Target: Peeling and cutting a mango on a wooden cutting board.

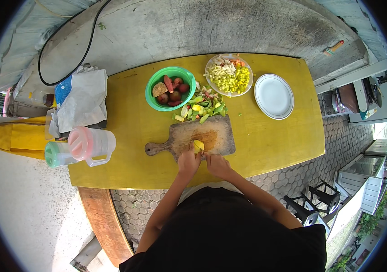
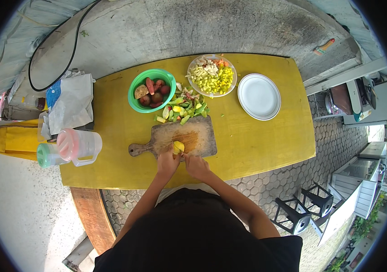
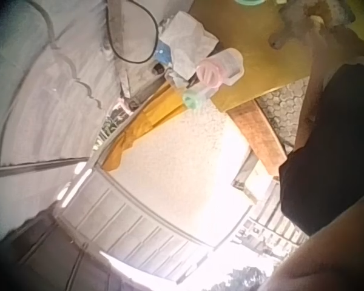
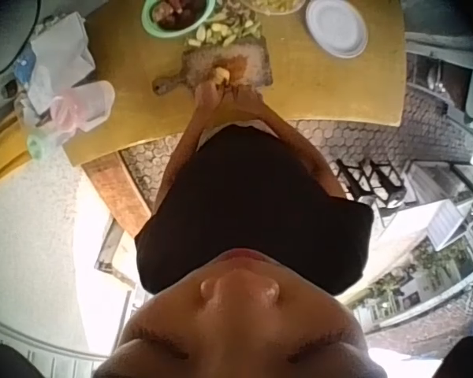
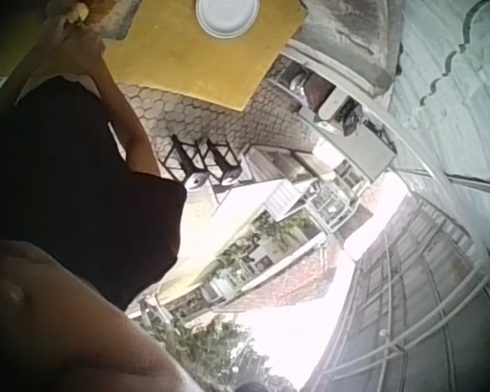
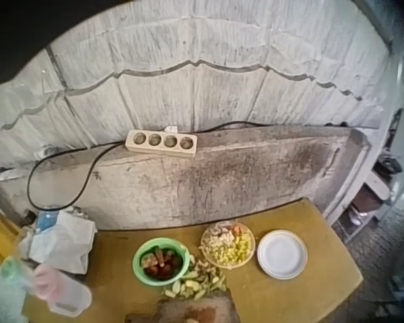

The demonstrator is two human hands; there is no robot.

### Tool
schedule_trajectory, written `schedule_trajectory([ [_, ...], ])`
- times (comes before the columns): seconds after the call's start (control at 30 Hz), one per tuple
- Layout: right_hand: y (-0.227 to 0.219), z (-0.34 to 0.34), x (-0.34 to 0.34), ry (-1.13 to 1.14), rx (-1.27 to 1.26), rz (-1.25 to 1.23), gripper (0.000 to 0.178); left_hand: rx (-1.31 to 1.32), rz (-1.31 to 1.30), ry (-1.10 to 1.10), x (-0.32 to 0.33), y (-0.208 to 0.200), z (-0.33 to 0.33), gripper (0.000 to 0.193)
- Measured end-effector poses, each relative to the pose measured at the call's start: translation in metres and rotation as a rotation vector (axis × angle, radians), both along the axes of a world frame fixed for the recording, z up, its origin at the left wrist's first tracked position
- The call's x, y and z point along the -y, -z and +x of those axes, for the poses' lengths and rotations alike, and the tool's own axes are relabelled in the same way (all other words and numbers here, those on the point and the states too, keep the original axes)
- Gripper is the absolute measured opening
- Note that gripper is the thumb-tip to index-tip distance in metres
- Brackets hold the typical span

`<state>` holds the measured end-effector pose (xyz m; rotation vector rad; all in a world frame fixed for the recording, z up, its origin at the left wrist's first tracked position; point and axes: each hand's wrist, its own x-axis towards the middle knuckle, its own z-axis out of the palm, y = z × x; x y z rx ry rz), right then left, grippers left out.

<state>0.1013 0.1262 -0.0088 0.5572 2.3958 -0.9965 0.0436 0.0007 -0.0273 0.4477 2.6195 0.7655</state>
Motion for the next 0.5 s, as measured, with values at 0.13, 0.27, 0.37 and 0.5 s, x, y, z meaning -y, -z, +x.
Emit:
schedule_trajectory([
  [0.13, 0.001, 0.008, -0.002, -0.024, 0.040, 0.024, 0.057, -0.061, 0.058, 0.045, 0.008, 0.015, 0.002, 0.056],
  [0.27, 0.004, 0.009, 0.001, -0.031, 0.047, 0.052, 0.057, 0.101, -0.009, 0.048, 0.003, -0.007, -0.006, 0.057],
  [0.37, -0.005, 0.008, 0.003, -0.055, 0.041, 0.062, 0.056, 0.106, -0.039, 0.046, 0.005, -0.002, -0.005, 0.058],
  [0.5, -0.009, 0.016, 0.008, -0.031, 0.057, 0.125, 0.055, 0.043, -0.038, 0.034, 0.007, 0.006, -0.002, 0.058],
])
